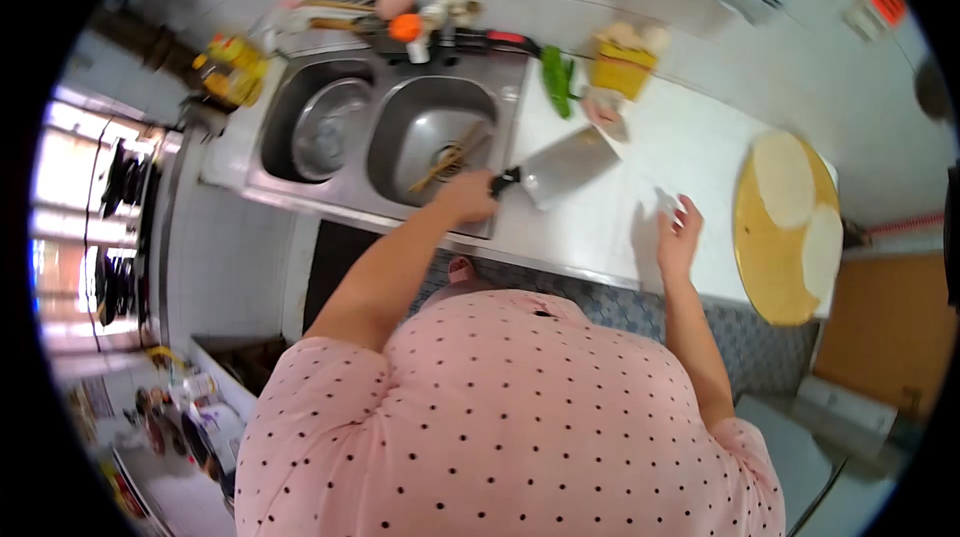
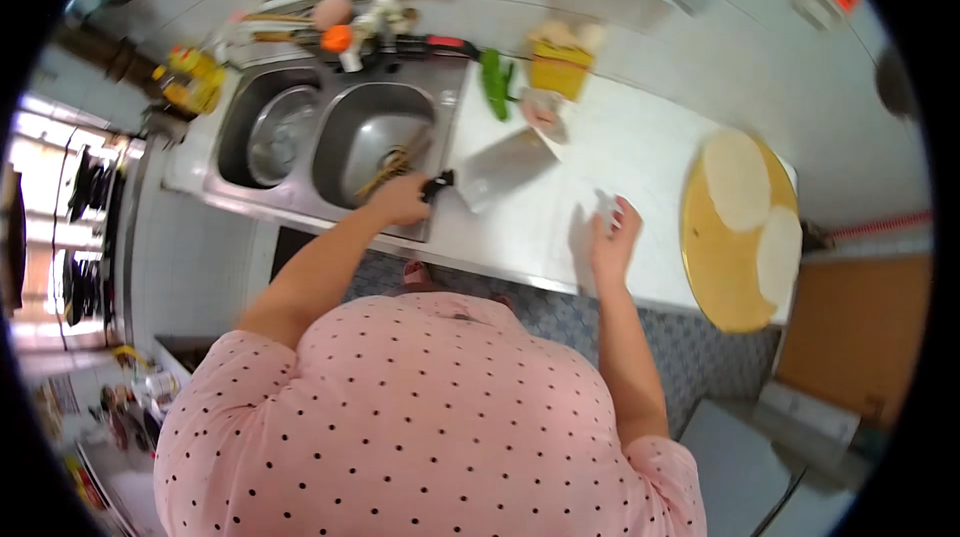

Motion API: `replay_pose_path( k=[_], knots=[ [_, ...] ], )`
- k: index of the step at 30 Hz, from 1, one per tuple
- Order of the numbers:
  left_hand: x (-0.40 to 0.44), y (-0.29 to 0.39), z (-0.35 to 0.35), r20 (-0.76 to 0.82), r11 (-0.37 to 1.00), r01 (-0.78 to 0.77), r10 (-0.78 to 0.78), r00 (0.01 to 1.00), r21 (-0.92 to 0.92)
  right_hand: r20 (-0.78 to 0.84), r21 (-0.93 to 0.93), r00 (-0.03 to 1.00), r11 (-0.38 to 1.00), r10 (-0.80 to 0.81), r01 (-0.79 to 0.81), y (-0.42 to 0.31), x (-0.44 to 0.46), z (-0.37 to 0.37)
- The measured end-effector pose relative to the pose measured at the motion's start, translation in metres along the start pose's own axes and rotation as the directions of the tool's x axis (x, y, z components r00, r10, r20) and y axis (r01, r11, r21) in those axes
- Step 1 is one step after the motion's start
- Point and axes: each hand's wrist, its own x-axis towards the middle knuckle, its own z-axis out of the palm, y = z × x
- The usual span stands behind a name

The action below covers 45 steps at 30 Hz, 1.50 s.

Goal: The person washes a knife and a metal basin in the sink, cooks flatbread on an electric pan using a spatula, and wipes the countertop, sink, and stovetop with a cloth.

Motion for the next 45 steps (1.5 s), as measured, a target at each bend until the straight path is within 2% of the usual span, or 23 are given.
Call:
replay_pose_path(
  k=[2,5,10,12,15,16,18,19,20,22,24,27,28,29,32,33,35,36,37,38,40,43,45],
  knots=[
    [-0.01,0.002,-0.015,0.032,1.0,-0.016,0.015,0.999,0.016,-0.012,0.032,0.999,0.999,-0.033,0.034,-0.011,0.004,0.011],
    [-0.04,-0.039,-0.042,0.033,0.998,-0.058,0.059,0.998,-0.024,-0.012,0.087,0.998,0.994,-0.06,0.061,-0.038,0.004,0.033],
    [-0.122,-0.151,-0.106,-0.047,0.946,0.151,-0.171,0.984,-0.286,0.004,0.177,0.992,0.976,-0.128,0.125,-0.094,-0.007,0.101],
    [-0.146,-0.211,-0.124,-0.208,0.957,0.141,-0.196,0.958,-0.253,0.019,0.189,0.983,0.966,-0.181,0.175,-0.124,-0.015,0.143],
    [-0.156,-0.277,-0.164,-0.039,0.776,0.334,-0.418,0.908,-0.535,0.111,0.215,0.949,0.939,-0.295,0.267,-0.182,-0.039,0.224],
    [-0.158,-0.297,-0.175,-0.007,0.691,0.317,-0.422,0.907,-0.65,0.175,0.215,0.932,0.936,-0.319,0.28,-0.209,-0.054,0.256],
    [-0.139,-0.332,-0.183,0.07,0.531,0.32,-0.437,0.897,-0.784,0.271,0.417,0.916,0.894,-0.295,0.165,-0.248,-0.077,0.328],
    [-0.137,-0.346,-0.191,0.123,0.436,0.336,-0.447,0.886,-0.835,0.4,0.444,0.892,0.896,-0.211,0.012,-0.277,-0.094,0.361],
    [-0.128,-0.359,-0.197,0.186,0.375,0.36,-0.426,0.885,-0.854,0.574,0.514,0.798,0.84,-0.185,-0.175,-0.29,-0.103,0.393],
    [-0.111,-0.373,-0.206,0.244,0.257,0.373,-0.422,0.873,-0.891,0.863,0.357,0.502,0.767,-0.052,-0.534,-0.318,-0.128,0.455],
    [-0.095,-0.386,-0.206,0.315,0.176,0.395,-0.358,0.879,-0.902,0.94,-0.035,0.183,0.617,0.287,-0.786,-0.357,-0.15,0.496],
    [-0.078,-0.386,-0.186,0.401,-0.063,0.399,-0.252,0.881,-0.915,0.908,-0.134,0.061,0.425,0.416,-0.895,-0.361,-0.173,0.544],
    [-0.072,-0.387,-0.178,0.402,-0.046,0.403,-0.249,0.881,-0.914,0.912,-0.059,0.042,0.234,0.407,-0.97,-0.356,-0.176,0.558],
    [-0.068,-0.388,-0.17,0.401,-0.029,0.407,-0.248,0.882,-0.913,0.92,-0.066,0.029,0.227,0.391,-0.972,-0.348,-0.174,0.568],
    [-0.063,-0.39,-0.168,0.442,0.259,0.493,-0.232,0.866,-0.83,0.948,-0.128,-0.056,0.214,0.313,-0.968,-0.342,-0.156,0.573],
    [-0.064,-0.392,-0.175,0.437,0.323,0.49,-0.226,0.871,-0.809,0.922,-0.095,-0.011,0.198,0.388,-0.976,-0.341,-0.156,0.575],
    [-0.058,-0.415,-0.21,0.492,0.725,0.305,0.053,0.869,-0.617,0.846,-0.02,0.081,0.182,0.527,-0.983,-0.338,-0.153,0.581],
    [-0.051,-0.432,-0.225,0.546,0.86,0.138,0.18,0.818,-0.491,0.871,-0.03,0.06,0.176,0.488,-0.984,-0.312,-0.149,0.587],
    [-0.038,-0.452,-0.224,0.378,0.91,0.011,0.161,0.912,-0.414,0.853,-0.048,0.059,0.189,0.519,-0.981,-0.314,-0.145,0.584],
    [-0.026,-0.462,-0.227,0.243,0.931,0.074,0.016,0.97,-0.356,0.832,-0.067,0.055,0.198,0.553,-0.978,-0.323,-0.144,0.577],
    [0.013,-0.493,-0.219,0.059,0.993,0.017,-0.01,0.998,-0.117,0.809,-0.1,0.071,0.256,0.583,-0.961,-0.328,-0.143,0.569],
    [0.071,-0.515,-0.181,0.067,0.986,-0.038,0.028,0.997,0.162,0.809,-0.1,0.108,0.317,0.577,-0.943,-0.327,-0.144,0.564],
    [0.09,-0.519,-0.148,-0.079,0.984,0.057,-0.044,0.996,0.171,0.811,-0.094,0.121,0.331,0.573,-0.939,-0.329,-0.144,0.562]
  ],
)
